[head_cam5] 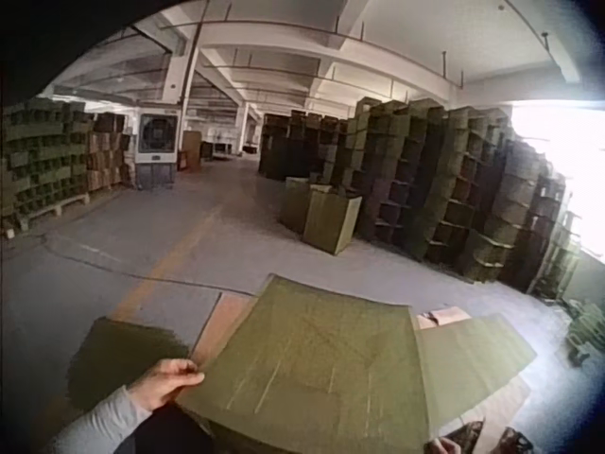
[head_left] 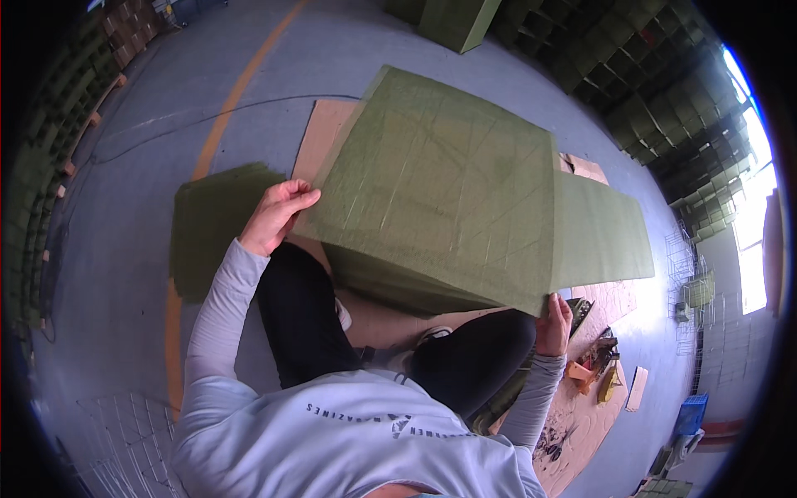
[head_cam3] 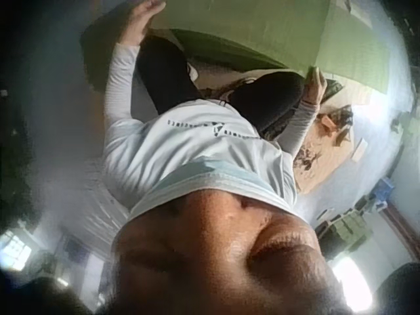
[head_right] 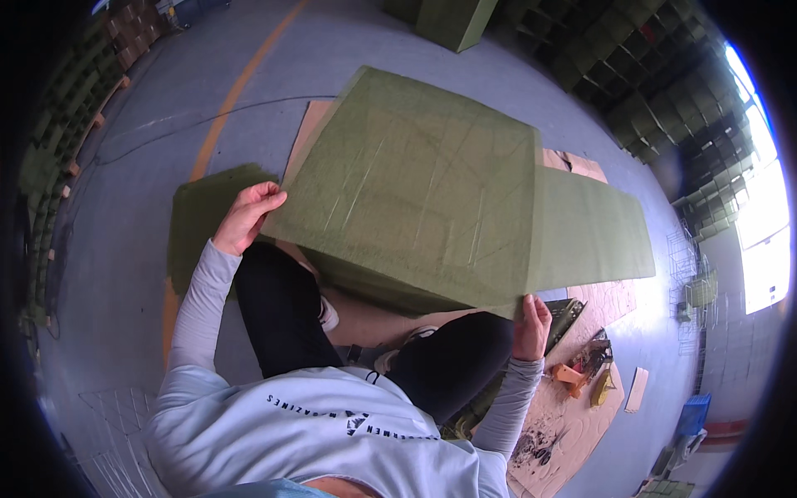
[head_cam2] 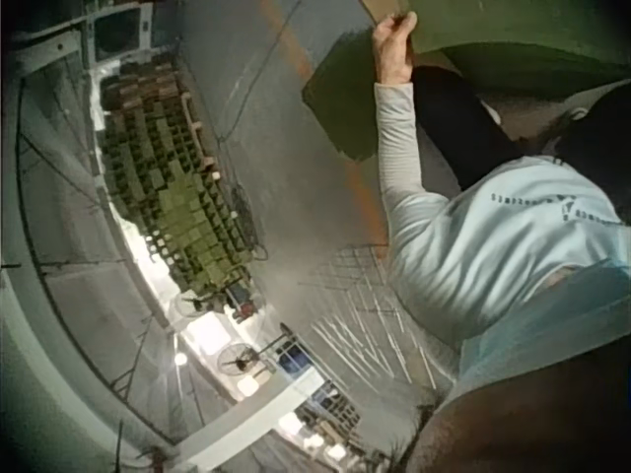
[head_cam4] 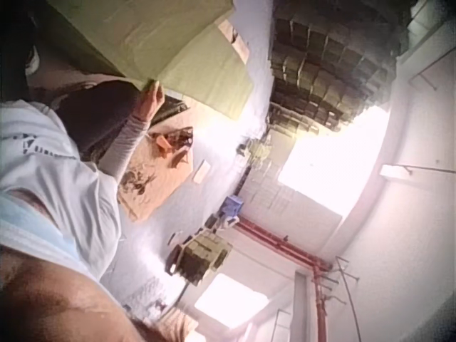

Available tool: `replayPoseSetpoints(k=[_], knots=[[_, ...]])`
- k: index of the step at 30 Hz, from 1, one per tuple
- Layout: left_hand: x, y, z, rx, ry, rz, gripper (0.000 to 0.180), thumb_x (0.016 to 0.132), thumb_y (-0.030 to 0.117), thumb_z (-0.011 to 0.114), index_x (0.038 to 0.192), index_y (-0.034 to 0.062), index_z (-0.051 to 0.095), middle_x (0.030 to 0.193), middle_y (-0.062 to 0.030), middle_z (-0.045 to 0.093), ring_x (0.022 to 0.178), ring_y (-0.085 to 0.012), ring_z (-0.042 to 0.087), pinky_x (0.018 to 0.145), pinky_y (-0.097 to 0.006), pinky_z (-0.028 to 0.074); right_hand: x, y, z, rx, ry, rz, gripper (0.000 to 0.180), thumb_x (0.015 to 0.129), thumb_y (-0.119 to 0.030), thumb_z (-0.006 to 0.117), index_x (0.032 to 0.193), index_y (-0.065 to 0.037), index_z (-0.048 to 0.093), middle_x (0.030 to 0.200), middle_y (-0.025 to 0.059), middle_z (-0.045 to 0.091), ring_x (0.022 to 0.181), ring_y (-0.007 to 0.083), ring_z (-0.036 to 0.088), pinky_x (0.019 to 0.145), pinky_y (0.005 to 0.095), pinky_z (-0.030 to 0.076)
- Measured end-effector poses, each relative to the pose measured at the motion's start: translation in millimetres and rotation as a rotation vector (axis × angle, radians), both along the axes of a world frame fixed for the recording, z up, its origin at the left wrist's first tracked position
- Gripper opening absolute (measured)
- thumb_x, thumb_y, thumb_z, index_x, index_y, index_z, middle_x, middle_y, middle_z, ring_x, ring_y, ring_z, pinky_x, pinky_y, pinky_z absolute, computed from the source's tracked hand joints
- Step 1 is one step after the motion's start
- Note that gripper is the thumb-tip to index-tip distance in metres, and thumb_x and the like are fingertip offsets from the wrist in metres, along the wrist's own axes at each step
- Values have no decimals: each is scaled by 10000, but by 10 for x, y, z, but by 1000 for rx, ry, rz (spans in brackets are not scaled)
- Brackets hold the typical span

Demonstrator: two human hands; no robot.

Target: Assembling a green fabric-covered foam cube using a hot glue gun.

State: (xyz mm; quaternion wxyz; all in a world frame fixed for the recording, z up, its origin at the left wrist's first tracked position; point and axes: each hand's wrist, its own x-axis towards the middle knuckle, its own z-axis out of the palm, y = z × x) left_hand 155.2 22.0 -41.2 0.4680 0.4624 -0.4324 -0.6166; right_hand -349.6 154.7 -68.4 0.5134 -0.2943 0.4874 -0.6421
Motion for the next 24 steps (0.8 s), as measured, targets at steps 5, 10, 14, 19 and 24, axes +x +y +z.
replayPoseSetpoints(k=[5, 10, 14, 19, 24], knots=[[6, 44, -17, 16, 4, -38, 141, 820, 182, 691, 869, 102, 585, 766, 81, 535, 701, -5, 455, 622, -167, 342, 118, 56, 85, -27, 6, -22, 110, 911, -127, 563, 930, -29, 609, 839, 41, 661, 637, 114, 626, 572, 244, 510], [-72, 100, 24, -14, 59, 11, 143, 816, 137, 685, 891, 73, 582, 805, 51, 556, 755, -36, 495, 708, -190, 388, 215, 80, 165, 26, 41, -39, 114, 917, -131, 552, 917, -26, 596, 820, 26, 629, 719, 98, 607, 623, 231, 495], [-7, 143, 58, 9, 130, -41, 140, 832, 115, 659, 927, 72, 567, 843, 35, 592, 767, -39, 552, 701, -181, 437, 131, 56, 47, -21, -19, -11, 99, 915, -115, 551, 911, -29, 600, 828, 24, 624, 707, 91, 589, 629, 229, 481], [-22, 171, 97, -9, -8, -66, 203, 843, 144, 641, 1016, 77, 558, 896, 25, 612, 770, -39, 591, 585, -176, 484, 194, 125, 63, -20, 59, -9, 129, 896, -103, 579, 979, -9, 612, 823, 24, 632, 691, 91, 585, 645, 227, 479], [59, 174, -60, -36, 65, -69, 242, 850, 129, 646, 1062, 81, 541, 949, 28, 610, 818, -27, 578, 675, -161, 474, 186, 119, -67, -117, -1, -4, 96, 892, -121, 594, 927, -38, 626, 800, 12, 626, 691, 93, 576, 648, 232, 464]])
